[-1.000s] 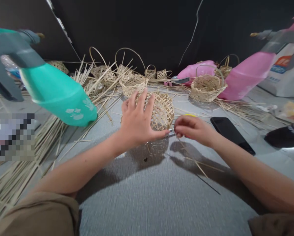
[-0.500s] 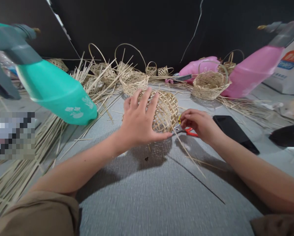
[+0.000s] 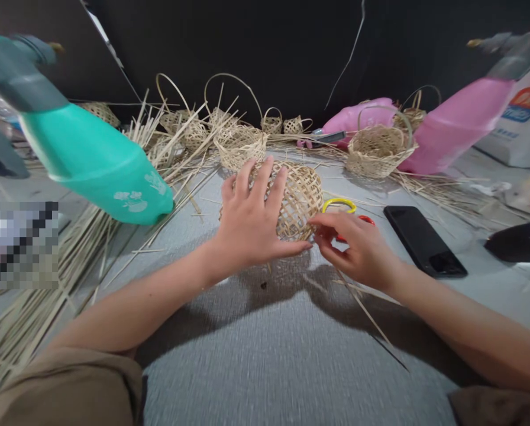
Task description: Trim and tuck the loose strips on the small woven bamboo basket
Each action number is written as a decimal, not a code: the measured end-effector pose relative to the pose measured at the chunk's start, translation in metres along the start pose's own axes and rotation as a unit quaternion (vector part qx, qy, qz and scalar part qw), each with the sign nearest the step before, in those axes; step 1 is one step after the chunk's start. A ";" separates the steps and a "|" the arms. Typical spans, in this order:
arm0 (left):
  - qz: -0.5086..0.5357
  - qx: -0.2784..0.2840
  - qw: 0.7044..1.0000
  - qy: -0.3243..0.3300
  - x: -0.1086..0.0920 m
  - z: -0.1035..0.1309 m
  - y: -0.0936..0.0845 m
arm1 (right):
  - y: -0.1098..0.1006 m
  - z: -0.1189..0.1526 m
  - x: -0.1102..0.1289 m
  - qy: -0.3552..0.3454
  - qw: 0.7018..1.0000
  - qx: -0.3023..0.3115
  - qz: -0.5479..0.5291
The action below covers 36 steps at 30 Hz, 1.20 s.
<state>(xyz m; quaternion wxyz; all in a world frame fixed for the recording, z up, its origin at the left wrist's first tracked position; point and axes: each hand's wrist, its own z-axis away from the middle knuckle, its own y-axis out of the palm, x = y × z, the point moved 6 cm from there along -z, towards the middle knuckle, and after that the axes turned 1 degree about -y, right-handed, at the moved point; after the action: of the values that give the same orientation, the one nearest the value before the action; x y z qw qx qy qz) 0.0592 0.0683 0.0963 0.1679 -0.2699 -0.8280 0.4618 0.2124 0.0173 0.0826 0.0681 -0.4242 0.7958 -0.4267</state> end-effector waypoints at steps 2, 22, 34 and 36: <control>0.002 0.015 1.000 0.003 0.001 -0.001 0.001 | 0.006 0.003 -0.005 0.032 0.999 0.030 -0.003; -0.015 0.016 1.000 0.004 -0.002 0.001 -0.003 | 0.011 0.011 0.010 -0.026 0.999 -0.032 0.008; -0.030 0.043 0.998 -0.022 -0.002 0.000 -0.003 | -0.001 0.007 0.005 0.036 0.998 -0.052 0.023; -0.030 0.039 0.999 -0.016 -0.003 0.000 -0.002 | -0.001 0.007 0.008 0.027 0.998 -0.048 0.008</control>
<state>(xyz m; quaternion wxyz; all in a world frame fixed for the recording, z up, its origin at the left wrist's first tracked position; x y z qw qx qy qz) 0.0605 0.0652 0.0980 0.1789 -0.2314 -0.8198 0.4924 0.2109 0.0067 0.0807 0.0300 -0.4087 0.8205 -0.3986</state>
